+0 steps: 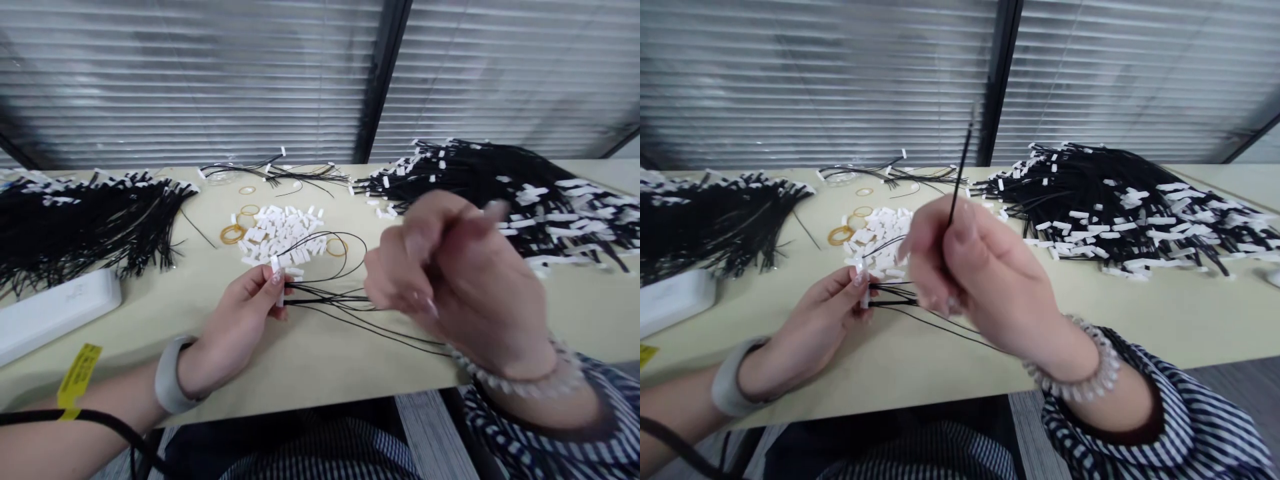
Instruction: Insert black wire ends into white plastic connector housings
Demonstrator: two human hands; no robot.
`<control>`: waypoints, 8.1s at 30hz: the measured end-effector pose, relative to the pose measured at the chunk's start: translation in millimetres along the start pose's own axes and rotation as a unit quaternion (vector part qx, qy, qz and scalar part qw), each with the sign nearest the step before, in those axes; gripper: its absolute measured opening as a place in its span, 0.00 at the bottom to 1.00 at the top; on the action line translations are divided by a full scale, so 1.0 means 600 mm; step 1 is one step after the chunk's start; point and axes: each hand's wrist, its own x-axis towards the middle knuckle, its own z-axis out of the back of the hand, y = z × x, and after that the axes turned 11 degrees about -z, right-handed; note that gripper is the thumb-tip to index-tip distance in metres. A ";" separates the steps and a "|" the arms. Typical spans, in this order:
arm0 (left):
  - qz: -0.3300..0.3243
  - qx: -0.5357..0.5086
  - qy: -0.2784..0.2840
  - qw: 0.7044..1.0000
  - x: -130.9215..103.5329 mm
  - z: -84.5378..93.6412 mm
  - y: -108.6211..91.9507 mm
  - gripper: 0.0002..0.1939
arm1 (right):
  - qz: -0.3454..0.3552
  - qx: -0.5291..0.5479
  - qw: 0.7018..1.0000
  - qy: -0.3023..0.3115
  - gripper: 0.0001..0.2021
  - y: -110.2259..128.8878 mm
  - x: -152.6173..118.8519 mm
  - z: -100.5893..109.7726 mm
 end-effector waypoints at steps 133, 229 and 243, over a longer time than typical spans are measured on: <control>-0.073 0.102 0.000 0.992 0.003 0.011 0.013 0.09 | 0.078 0.034 0.945 -0.314 0.10 -0.007 0.086 0.020; -0.155 0.321 0.131 0.925 -0.014 0.003 0.000 0.11 | 0.181 -0.513 0.832 0.110 0.08 -0.043 0.067 -0.064; -0.122 0.177 0.048 0.976 0.007 0.005 0.000 0.08 | 0.123 -0.412 0.900 -0.068 0.09 -0.013 0.067 -0.007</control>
